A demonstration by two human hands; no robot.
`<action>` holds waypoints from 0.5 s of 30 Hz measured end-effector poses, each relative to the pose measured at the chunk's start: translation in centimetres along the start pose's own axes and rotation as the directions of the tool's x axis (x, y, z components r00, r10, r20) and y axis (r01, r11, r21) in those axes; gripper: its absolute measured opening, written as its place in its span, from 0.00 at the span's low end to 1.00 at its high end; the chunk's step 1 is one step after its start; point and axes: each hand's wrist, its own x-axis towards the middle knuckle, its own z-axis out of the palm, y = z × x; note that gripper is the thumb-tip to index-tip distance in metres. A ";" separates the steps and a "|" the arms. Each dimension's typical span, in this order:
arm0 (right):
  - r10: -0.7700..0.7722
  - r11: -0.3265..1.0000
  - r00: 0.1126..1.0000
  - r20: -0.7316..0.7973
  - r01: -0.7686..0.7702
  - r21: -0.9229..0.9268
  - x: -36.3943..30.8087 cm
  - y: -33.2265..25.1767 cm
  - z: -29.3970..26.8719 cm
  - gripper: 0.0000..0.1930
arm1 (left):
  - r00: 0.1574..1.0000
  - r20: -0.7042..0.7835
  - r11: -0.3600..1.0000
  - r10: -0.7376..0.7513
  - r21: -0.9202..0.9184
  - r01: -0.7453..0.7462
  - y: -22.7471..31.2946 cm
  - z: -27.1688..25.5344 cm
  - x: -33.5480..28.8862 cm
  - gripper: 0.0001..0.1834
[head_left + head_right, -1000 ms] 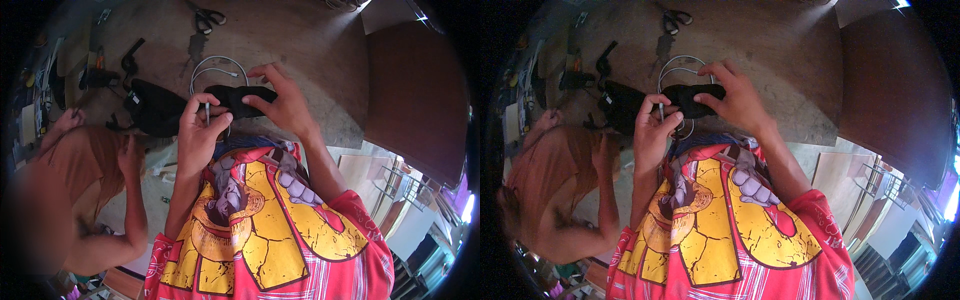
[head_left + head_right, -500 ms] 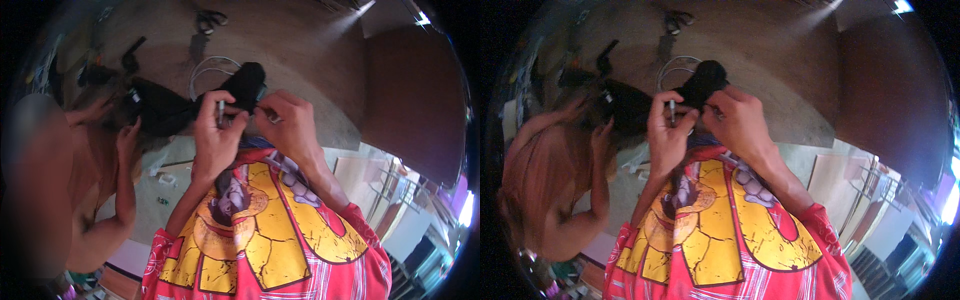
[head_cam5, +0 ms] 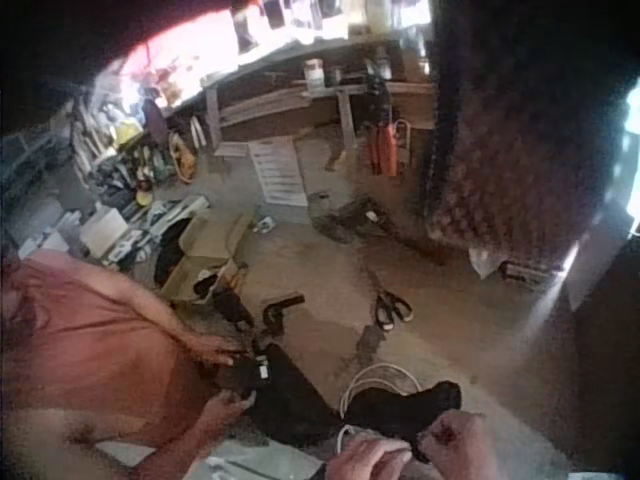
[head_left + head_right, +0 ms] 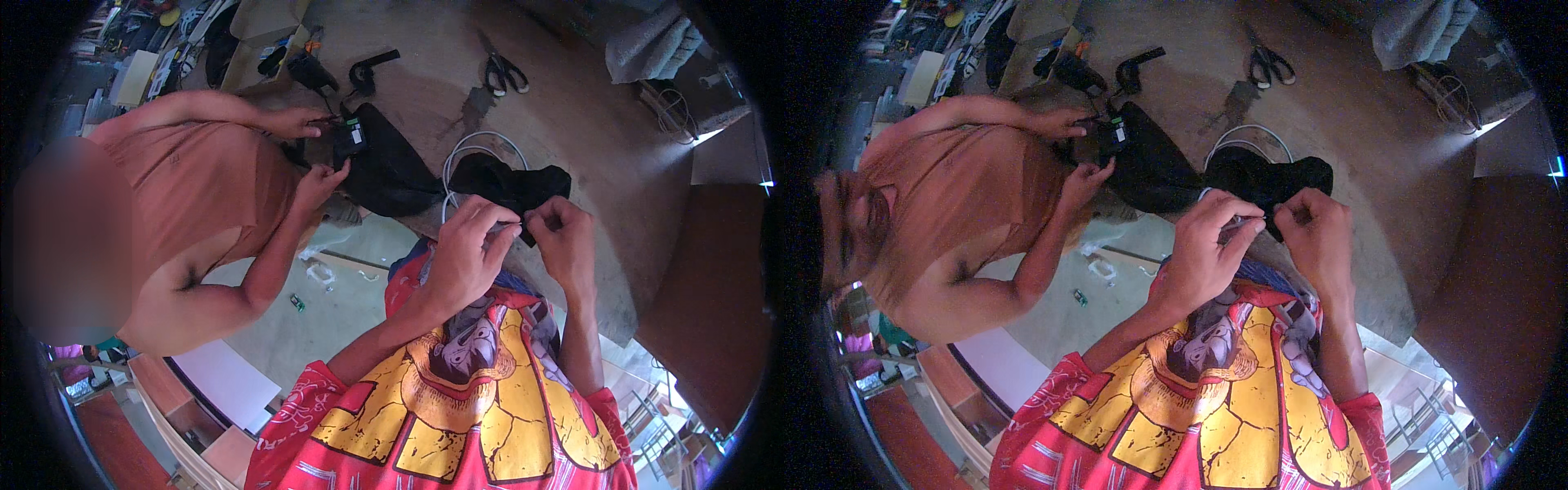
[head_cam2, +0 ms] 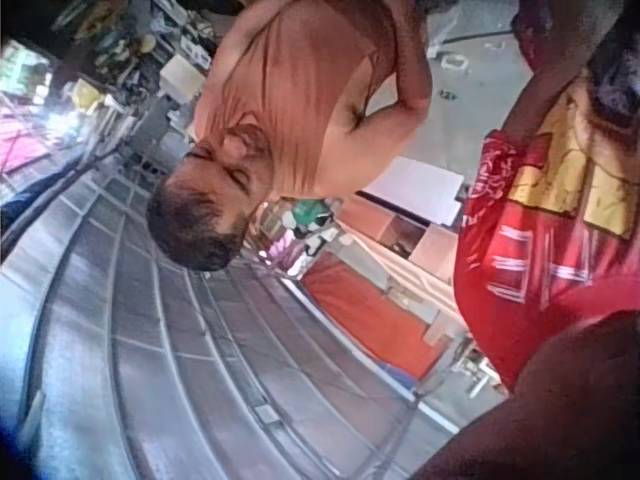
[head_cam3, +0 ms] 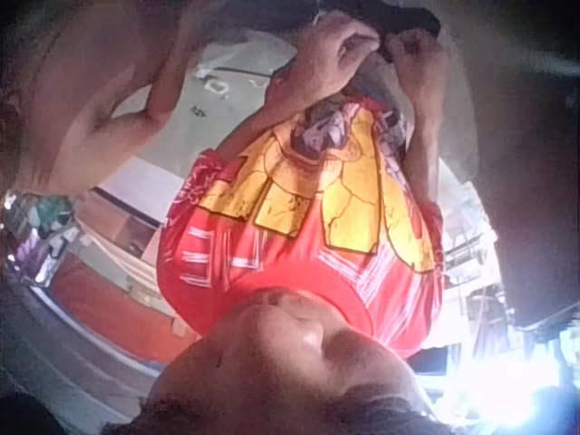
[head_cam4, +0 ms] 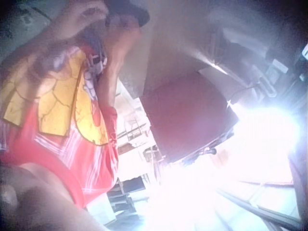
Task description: The person handles a black pouch and a white USB cable, attempting to connect the cable to a device inside the pouch. Another person assists by holding the pouch and handing over a black cable. The task involves manipulating small electronic components and cables on a cluttered workbench.
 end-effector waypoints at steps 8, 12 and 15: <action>-0.087 0.984 0.995 0.042 0.079 0.161 -0.9 0.3 0.6 0.06 | 0.977 0.078 0.979 -0.198 -0.024 0.200 -1.1 0.2 -0.5 0.09; -0.097 0.985 0.995 0.027 0.092 0.147 -1.0 0.4 0.5 0.07 | 0.970 0.085 0.972 -0.228 -0.031 0.232 -0.8 0.0 -0.2 0.09; -0.115 0.985 0.993 -0.004 0.115 0.128 -1.2 0.7 0.8 0.07 | 0.972 0.112 0.978 -0.208 0.004 0.209 -0.8 -0.2 -0.2 0.08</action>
